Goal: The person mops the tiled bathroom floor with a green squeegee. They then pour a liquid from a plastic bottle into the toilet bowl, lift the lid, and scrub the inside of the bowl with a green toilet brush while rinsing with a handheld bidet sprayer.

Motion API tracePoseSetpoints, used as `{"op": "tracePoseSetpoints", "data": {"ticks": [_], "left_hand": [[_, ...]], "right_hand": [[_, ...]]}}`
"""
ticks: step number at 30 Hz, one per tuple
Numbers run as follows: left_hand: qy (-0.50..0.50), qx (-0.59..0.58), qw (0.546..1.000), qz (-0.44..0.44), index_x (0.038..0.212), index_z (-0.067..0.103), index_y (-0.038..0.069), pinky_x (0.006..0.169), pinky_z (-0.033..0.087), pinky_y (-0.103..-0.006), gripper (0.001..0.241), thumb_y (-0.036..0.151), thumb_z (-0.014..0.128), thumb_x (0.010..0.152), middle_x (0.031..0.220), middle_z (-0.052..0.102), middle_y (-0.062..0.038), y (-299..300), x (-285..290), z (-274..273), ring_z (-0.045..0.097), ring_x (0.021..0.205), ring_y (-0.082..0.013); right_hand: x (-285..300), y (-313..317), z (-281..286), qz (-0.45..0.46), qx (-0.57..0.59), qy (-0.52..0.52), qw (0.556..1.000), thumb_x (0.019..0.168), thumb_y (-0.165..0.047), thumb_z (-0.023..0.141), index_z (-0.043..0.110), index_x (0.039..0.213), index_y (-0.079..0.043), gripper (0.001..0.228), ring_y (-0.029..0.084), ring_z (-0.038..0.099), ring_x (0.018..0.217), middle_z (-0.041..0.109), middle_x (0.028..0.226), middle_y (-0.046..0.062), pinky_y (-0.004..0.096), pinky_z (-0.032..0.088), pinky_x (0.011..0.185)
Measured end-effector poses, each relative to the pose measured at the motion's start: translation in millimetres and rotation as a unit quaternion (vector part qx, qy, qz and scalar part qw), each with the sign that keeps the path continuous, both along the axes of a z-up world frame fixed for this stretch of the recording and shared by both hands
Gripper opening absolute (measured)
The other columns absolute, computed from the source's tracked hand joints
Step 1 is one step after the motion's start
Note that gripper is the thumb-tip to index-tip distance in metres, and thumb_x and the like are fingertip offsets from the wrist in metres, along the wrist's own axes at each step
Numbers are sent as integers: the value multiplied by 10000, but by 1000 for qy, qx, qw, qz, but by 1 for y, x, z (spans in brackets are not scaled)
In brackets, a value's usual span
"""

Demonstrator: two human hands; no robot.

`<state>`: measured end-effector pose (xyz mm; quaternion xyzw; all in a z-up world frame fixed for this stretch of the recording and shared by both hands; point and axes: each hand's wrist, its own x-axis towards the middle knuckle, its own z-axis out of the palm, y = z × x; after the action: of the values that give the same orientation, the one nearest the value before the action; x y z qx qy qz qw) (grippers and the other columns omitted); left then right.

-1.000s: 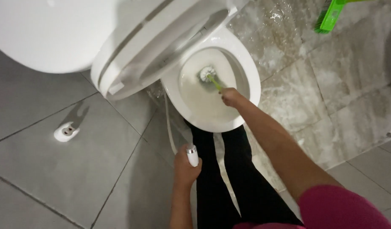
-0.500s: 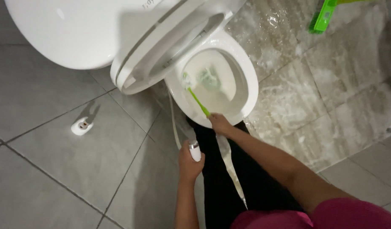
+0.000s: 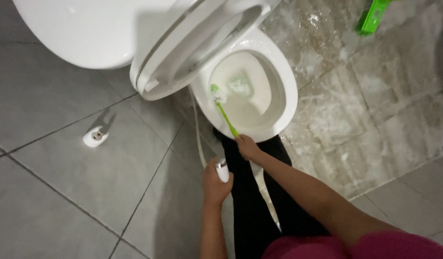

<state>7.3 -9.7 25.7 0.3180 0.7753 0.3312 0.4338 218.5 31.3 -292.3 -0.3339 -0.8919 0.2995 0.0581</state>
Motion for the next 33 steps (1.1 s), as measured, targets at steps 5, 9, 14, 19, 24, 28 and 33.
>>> {"op": "tracePoseSetpoints", "data": {"ticks": [5,9,14,19,24,28,33], "left_hand": [[21,19,1000,-8,1063,600,-29,666,521,-421,342,39,701,743,797,631,-154,3,-3,-9,637,716,-291],[-33,-57,998,8,1040,595,-13,678,531,-411,303,35,672,751,785,634,-141,14,-2,6,652,718,-279],[35,6,999,1,1116,576,-32,705,521,-424,392,32,685,745,884,644,-167,4,4,4,646,810,-317],[32,-25,999,-23,1102,569,-21,728,529,-441,370,62,713,772,861,632,-167,-1,-9,-19,646,790,-316],[49,-104,993,15,1249,543,-27,675,525,-445,577,92,737,719,865,625,-151,24,-18,0,652,747,-295],[36,-71,997,-3,1161,587,5,713,540,-443,422,104,716,771,870,658,-154,21,-16,2,677,782,-302],[59,-7,998,-25,1196,602,16,744,545,-454,466,88,713,749,938,674,-177,14,-9,1,684,838,-347]], "right_hand": [[-18,42,21,-211,-393,-163,880,1031,-312,497,683,1124,34,404,425,668,991,696,1056,280,525,519,886],[-70,129,30,-316,-455,-143,820,1036,-335,476,669,955,27,418,372,652,543,703,784,289,499,533,549],[-5,29,11,-125,-275,-156,940,990,-323,564,668,944,12,353,478,675,839,697,887,290,566,537,748],[53,41,40,-42,-260,-175,949,990,-253,522,654,949,7,294,473,671,824,679,880,273,564,533,720],[-15,84,4,-4,-172,-175,969,1015,-199,500,621,884,20,283,442,673,746,662,831,241,536,548,700],[-44,85,63,-24,-196,-205,959,979,-165,518,625,933,32,228,425,698,778,699,847,249,520,565,722],[48,97,133,44,-248,-341,906,930,-202,577,685,992,-30,212,390,722,849,726,902,195,521,579,731]]}}
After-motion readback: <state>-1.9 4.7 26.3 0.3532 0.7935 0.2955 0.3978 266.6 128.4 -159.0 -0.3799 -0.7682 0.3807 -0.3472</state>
